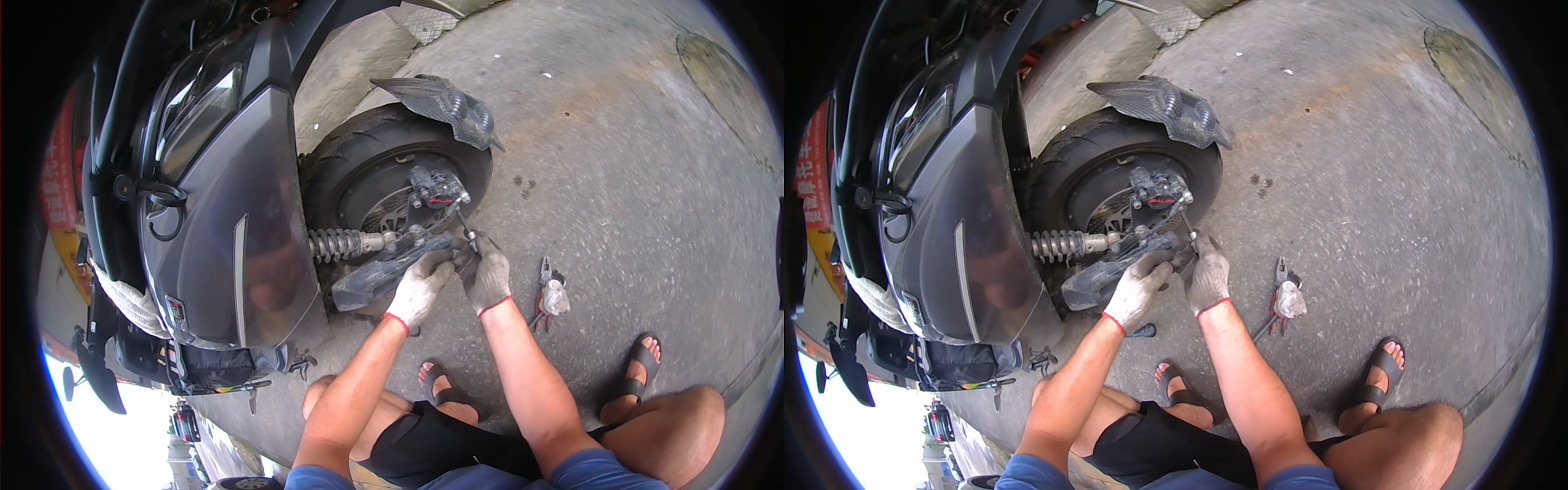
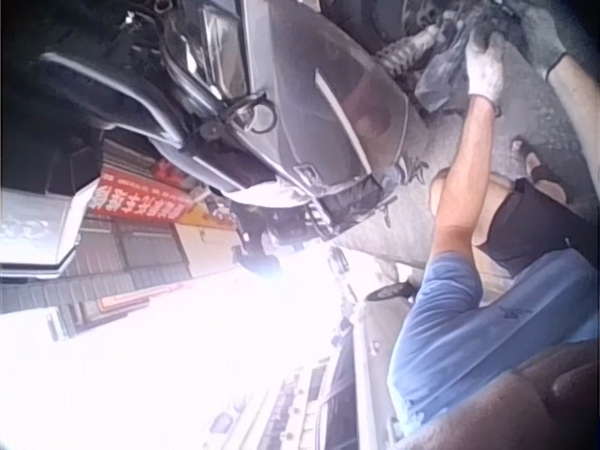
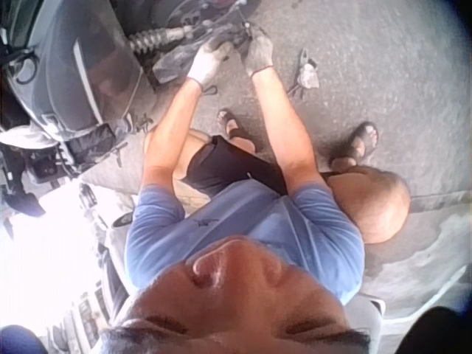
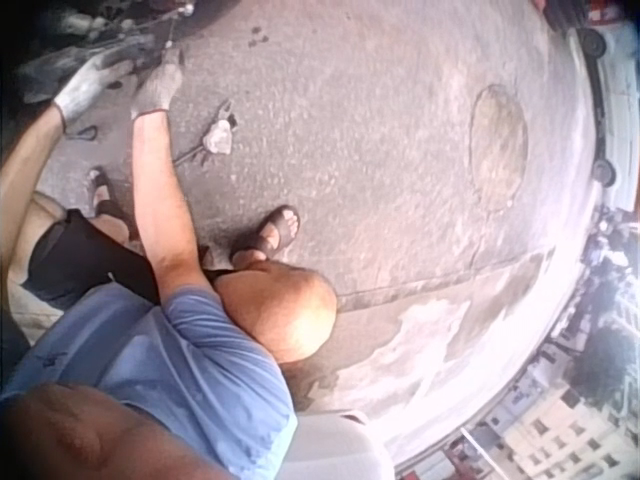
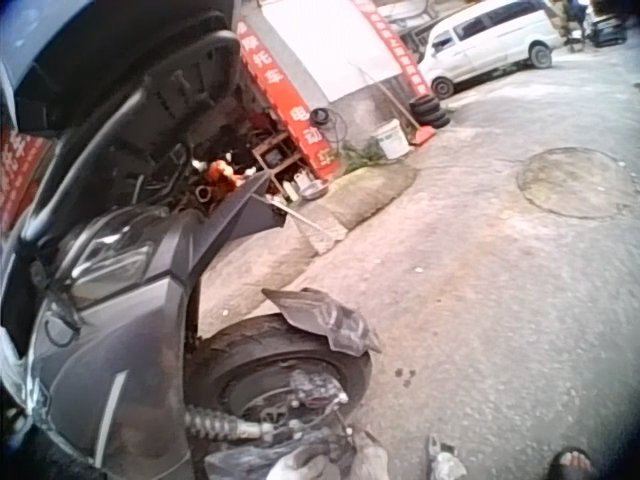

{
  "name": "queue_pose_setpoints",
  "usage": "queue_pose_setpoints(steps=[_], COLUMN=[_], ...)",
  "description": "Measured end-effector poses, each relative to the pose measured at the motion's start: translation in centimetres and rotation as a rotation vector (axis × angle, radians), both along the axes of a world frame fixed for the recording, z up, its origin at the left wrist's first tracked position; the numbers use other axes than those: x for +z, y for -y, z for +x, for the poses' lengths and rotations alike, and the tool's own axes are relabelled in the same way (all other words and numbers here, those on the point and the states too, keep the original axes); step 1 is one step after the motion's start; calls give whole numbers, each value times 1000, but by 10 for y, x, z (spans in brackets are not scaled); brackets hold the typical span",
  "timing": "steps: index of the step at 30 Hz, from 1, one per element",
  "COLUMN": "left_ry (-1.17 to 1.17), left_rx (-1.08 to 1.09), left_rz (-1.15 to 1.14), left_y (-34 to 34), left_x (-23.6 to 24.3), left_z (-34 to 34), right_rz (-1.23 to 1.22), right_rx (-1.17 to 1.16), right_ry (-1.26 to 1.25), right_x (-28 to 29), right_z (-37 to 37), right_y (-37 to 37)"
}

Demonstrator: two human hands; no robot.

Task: The person unscrews bolts from a motorcycle brake caliper using a socket wrench, removes the pins by hand and with pliers, and pulls the old brake pads out of the caliper assembly.

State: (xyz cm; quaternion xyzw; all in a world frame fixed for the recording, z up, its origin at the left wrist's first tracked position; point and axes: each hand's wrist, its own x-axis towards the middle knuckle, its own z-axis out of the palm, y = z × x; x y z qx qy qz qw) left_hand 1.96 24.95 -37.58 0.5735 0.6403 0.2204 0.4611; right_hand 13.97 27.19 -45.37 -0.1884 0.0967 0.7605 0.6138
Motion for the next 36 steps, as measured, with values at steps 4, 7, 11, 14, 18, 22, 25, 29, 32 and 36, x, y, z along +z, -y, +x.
queue_pose_setpoints(steps=[4,7,11,14,18,22,25,29,32,36], left_ry=[-29,-21,-7,2,-9,193,448,513,615,770], left_rx=[-19,10,-5,-3,11,184,302,340,423,482], left_rz=[29,5,14,0,6,31,-12,47,97,177], left_y=[1,0,0,-1,-2,-5,-11,-12,-11,-6], left_x=[-3,-3,-2,-2,-6,-3,0,6,19,30], left_z=[-7,-4,-5,-4,-7,6,15,13,20,19], right_rz=[86,63,76,86,27,94,166,323,365,496], right_rx=[-65,-118,-48,-65,-137,-150,-34,183,175,47], right_ry=[670,373,416,626,669,600,664,667,701,910], right_x=[7,2,7,6,3,0,15,25,31,39], right_z=[-8,-8,-5,-4,-3,6,18,24,19,7], right_y=[0,-1,0,5,20,33,39,41,42,46])
